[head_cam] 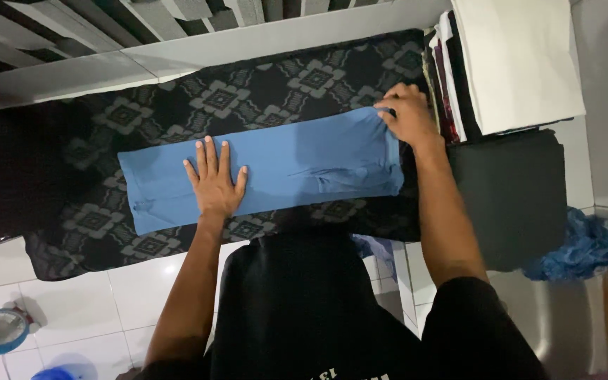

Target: Folding a blue t-shirt and placing it onto a stack of organized clothes.

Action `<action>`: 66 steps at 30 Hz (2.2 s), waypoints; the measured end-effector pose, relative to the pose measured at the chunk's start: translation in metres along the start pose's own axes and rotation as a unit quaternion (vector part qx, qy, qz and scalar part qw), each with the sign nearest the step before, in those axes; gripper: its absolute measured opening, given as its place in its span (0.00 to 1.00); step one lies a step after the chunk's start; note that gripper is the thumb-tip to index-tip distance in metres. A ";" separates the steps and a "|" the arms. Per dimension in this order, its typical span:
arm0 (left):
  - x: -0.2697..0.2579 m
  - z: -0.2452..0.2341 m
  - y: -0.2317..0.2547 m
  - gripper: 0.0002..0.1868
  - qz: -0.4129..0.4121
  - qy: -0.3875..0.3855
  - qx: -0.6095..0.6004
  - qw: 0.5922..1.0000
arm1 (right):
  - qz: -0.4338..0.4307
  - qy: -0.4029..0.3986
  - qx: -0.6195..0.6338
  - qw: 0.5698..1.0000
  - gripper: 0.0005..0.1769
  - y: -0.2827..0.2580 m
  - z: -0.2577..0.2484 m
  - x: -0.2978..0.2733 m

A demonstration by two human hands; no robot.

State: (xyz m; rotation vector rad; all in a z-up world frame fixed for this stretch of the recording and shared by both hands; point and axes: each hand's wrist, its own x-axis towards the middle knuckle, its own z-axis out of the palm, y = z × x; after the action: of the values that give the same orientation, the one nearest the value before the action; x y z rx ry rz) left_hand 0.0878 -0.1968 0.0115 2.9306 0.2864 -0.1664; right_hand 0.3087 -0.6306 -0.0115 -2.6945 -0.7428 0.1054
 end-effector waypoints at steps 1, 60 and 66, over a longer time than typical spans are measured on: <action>-0.001 0.000 0.000 0.39 0.001 -0.001 0.001 1.000 | 0.001 -0.001 0.001 1.000 0.10 0.004 0.006 0.001; -0.006 0.012 -0.076 0.33 -0.083 0.268 0.055 0.958 | 0.050 0.240 -0.185 0.952 0.17 -0.113 0.026 -0.133; -0.010 0.044 0.091 0.32 0.281 0.152 -0.152 0.935 | 0.222 0.065 -0.078 0.970 0.31 -0.139 -0.018 -0.151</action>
State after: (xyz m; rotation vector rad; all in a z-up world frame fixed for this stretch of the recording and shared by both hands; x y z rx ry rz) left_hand 0.0926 -0.2953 -0.0137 2.5873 -0.4500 0.3827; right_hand 0.1140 -0.6014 0.0505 -2.9368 -0.1026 -0.0243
